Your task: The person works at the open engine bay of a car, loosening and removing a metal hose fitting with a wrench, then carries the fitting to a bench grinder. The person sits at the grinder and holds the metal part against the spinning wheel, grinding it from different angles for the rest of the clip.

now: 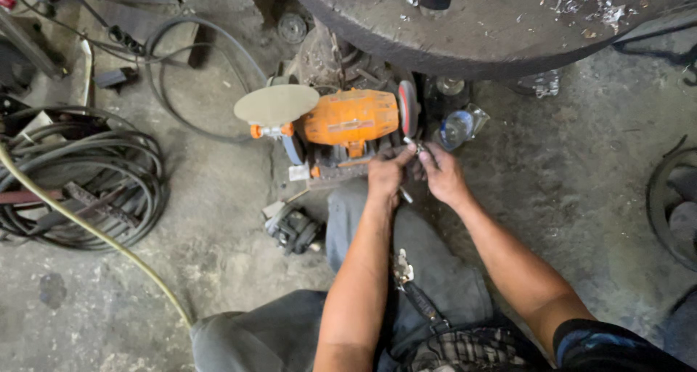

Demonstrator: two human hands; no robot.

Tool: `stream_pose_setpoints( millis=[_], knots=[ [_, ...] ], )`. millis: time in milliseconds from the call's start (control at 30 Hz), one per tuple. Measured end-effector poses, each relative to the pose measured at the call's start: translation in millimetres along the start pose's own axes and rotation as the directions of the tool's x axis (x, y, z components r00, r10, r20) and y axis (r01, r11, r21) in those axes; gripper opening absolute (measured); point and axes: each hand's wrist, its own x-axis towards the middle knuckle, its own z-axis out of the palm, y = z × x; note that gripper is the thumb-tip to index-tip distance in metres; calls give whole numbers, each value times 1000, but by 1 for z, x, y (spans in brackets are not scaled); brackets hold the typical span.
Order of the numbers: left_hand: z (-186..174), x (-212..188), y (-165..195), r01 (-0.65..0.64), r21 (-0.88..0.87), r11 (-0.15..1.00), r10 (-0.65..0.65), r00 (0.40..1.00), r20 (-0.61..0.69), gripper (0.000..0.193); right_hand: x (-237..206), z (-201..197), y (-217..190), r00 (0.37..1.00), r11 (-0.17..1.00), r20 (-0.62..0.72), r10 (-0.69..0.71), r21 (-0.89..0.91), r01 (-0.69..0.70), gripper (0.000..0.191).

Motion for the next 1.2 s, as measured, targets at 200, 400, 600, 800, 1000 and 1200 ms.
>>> stream_pose_setpoints(
  millis=[200, 400, 600, 800, 1000, 1200],
  knots=[
    [-3, 0, 1, -3, 88, 996, 1, 1000, 23, 22, -2, 0, -7, 1000, 1000, -6, -24, 11, 24, 21],
    [-2, 1, 0, 4, 92, 996, -3, 1000, -20, 22, -3, 1, -10, 999, 998, 2, -49, 49, 49, 21],
    [-2, 1, 0, -13, 66, 998, 12, 1000, 24, 23, -1, 0, -13, 999, 996, 11, -36, 76, 35, 23],
    [-4, 3, -1, 15, 63, 998, -15, 1000, 5, 21, 2, 0, -13, 999, 982, 45, -4, 190, -5, 28],
    [-6, 5, -3, -5, 81, 997, 3, 1000, 30, 18, 5, -3, -9, 995, 963, 92, 24, 266, -48, 32],
    [-4, 3, 1, 6, -3, 1000, -6, 997, 82, 20, 6, -6, -7, 994, 965, 106, 11, 258, -38, 30]
  ],
)
